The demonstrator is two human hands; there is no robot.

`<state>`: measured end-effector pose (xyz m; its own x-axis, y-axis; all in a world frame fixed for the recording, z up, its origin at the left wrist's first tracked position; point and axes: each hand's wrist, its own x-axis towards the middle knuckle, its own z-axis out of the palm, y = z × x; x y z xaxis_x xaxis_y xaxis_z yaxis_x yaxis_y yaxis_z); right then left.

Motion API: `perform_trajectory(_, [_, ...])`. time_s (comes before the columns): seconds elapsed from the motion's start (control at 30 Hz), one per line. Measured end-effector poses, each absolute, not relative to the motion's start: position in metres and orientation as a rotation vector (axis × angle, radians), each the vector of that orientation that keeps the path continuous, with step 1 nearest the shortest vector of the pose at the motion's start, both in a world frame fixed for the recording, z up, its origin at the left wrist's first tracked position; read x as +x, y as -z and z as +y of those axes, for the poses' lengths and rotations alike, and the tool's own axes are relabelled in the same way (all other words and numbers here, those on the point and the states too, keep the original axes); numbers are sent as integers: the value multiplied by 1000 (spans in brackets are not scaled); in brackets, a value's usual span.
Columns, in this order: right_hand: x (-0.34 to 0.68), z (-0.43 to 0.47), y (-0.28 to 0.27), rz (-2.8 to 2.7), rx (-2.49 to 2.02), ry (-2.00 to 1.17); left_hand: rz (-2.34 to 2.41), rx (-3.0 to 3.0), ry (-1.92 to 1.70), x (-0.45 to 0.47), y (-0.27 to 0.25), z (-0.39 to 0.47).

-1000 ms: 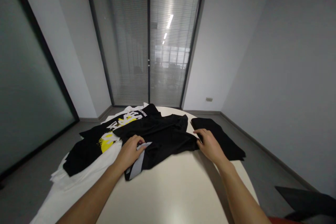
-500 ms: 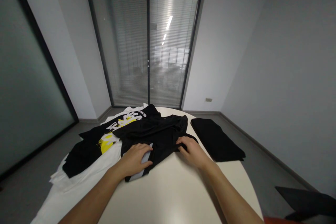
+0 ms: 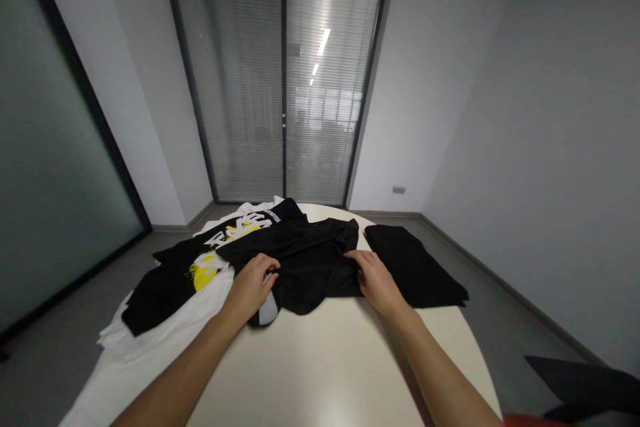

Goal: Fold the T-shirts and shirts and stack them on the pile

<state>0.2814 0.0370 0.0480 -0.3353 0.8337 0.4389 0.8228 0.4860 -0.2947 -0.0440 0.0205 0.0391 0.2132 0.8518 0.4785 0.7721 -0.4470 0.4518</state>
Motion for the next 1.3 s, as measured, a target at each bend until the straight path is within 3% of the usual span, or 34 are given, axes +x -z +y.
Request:
perform_trajectory(0.17, [269,27,-52,-2516,-1108,-50,1507,2571,-631,-31,-47,5])
perform_trajectory(0.4, [265,28,-55,-2232,-1229,-206,1424,2559,-385,-25,-54,-12])
perform_trajectory(0.83, [283,38,-56,-1842,-1439,-473,1500,1845,-1216,-48,-51,22])
perform_trajectory(1.17, [281,26,-74,-1983,-1206,-580,1420,1793,-1286,-50,-51,25])
perform_trajectory(1.3, [278,10,-91,-2085,-1126,-799,1235,1635,-1065,-58,-65,17])
